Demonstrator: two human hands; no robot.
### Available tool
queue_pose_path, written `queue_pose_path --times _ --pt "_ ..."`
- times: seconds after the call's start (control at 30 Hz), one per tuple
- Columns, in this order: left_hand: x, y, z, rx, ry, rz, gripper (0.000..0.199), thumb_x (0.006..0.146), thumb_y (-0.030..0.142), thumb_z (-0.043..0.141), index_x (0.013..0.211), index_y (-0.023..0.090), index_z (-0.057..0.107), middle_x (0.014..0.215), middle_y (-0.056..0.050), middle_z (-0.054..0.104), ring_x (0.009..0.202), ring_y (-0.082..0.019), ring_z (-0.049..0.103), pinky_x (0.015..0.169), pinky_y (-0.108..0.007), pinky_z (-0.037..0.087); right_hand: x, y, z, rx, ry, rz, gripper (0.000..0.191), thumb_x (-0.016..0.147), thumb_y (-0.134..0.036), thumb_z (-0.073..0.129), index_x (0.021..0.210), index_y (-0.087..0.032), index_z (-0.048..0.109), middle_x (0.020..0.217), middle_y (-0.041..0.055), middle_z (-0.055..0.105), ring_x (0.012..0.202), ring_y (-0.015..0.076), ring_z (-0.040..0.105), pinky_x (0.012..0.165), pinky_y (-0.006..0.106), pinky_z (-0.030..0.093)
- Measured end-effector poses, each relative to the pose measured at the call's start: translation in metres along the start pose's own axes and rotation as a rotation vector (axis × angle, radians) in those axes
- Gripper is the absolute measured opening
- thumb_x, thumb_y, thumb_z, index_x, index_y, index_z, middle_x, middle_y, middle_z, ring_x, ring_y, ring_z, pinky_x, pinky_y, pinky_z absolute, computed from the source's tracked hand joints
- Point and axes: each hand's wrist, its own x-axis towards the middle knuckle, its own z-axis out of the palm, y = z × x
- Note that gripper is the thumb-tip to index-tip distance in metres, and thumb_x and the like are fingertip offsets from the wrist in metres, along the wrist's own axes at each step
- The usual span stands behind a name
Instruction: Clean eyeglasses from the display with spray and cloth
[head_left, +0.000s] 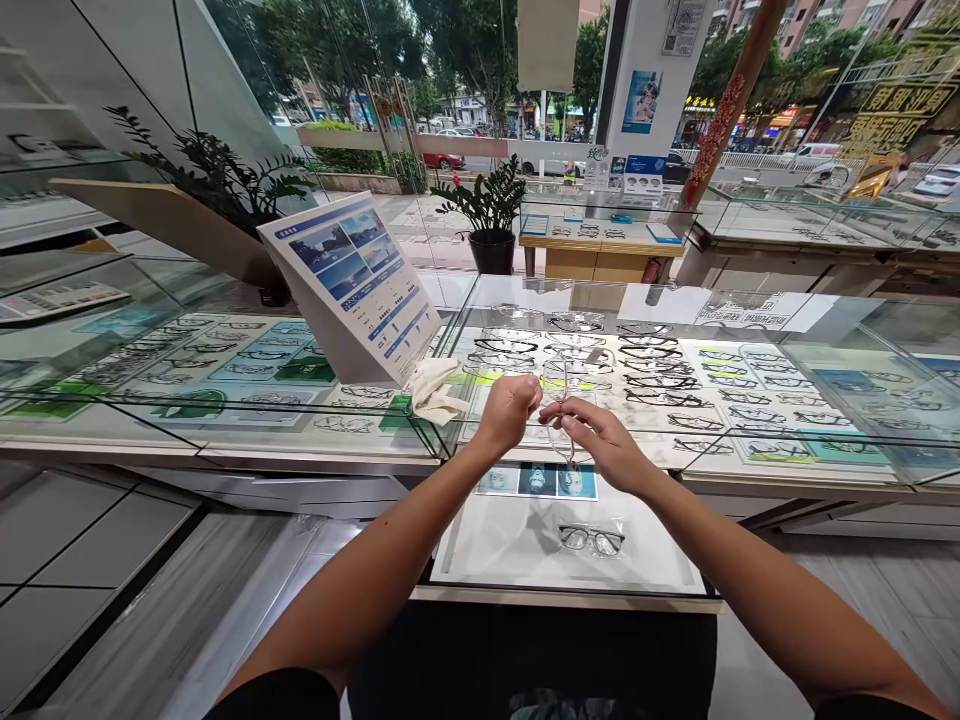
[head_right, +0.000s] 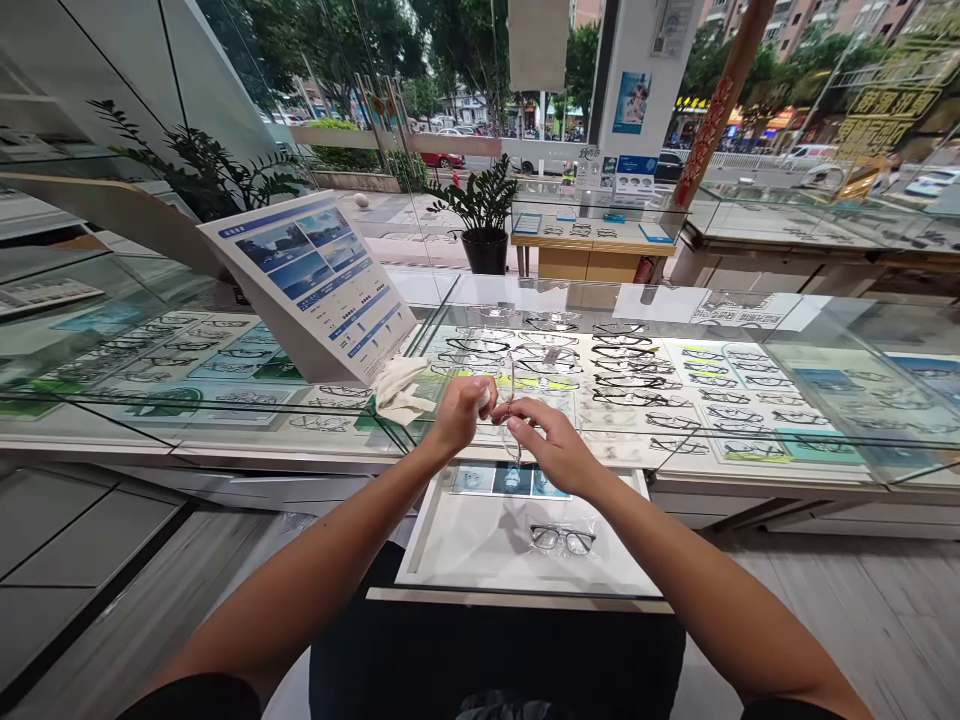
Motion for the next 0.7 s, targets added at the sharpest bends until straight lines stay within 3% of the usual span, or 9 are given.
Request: queue_pose_path --times 0.1,0.27,0.43,0.6,0.7 --pt "-0.001 0.004 0.000 0.032 0.029 0.011 0.075 0.090 0.089 0.043 0.053 0.024 0.046 0.053 -0.002 0.047 0.057 -0.017 0.043 0.063 -0.035 0.034 0.000 0.002 0.000 0.006 0.020 0.012 0.046 0.110 -0.064 0.057 0.123 -0.026 0.079 0.125 0.0097 0.080 0.118 0.0283 0.072 0.111 0.048 0.054" --pt "-0.001 0.004 0.001 0.084 -0.043 0.010 0.080 0.088 0.096 0.040 0.053 0.024 0.045 0.053 -0.002 0.047 0.056 -0.018 0.044 0.062 -0.036 0.033 0.000 0.001 0.000 0.009 0.006 -0.018 0.047 0.109 -0.066 0.057 0.120 -0.027 0.080 0.120 0.0092 0.079 0.117 0.0285 0.072 0.112 0.049 0.053" --pt "0.004 0.004 -0.007 0.083 0.083 0.043 0.069 0.098 0.081 0.044 0.063 0.023 0.052 0.063 -0.003 0.058 0.065 -0.019 0.054 0.070 -0.036 0.041 0.000 0.000 -0.001 0.025 0.041 -0.001 0.042 0.110 -0.060 0.057 0.122 -0.025 0.078 0.125 0.0097 0.079 0.117 0.0277 0.071 0.108 0.046 0.053" --pt "0.046 0.002 -0.048 0.219 0.290 -0.052 0.023 0.099 0.044 0.067 0.103 0.022 0.060 0.089 -0.003 0.065 0.072 -0.018 0.051 0.071 -0.033 0.041 0.003 0.005 -0.003 0.030 0.090 0.010 0.039 0.110 -0.058 0.057 0.122 -0.026 0.077 0.125 0.0087 0.079 0.121 0.0278 0.070 0.104 0.044 0.050" --pt "0.082 -0.011 -0.081 0.390 0.422 -0.154 0.011 0.102 0.022 0.060 0.112 0.020 0.056 0.116 -0.012 0.068 0.098 -0.024 0.062 0.087 -0.036 0.046 0.004 0.009 -0.004 0.029 0.102 0.021 0.041 0.110 -0.059 0.057 0.122 -0.026 0.077 0.123 0.0084 0.079 0.120 0.0277 0.070 0.104 0.044 0.050"
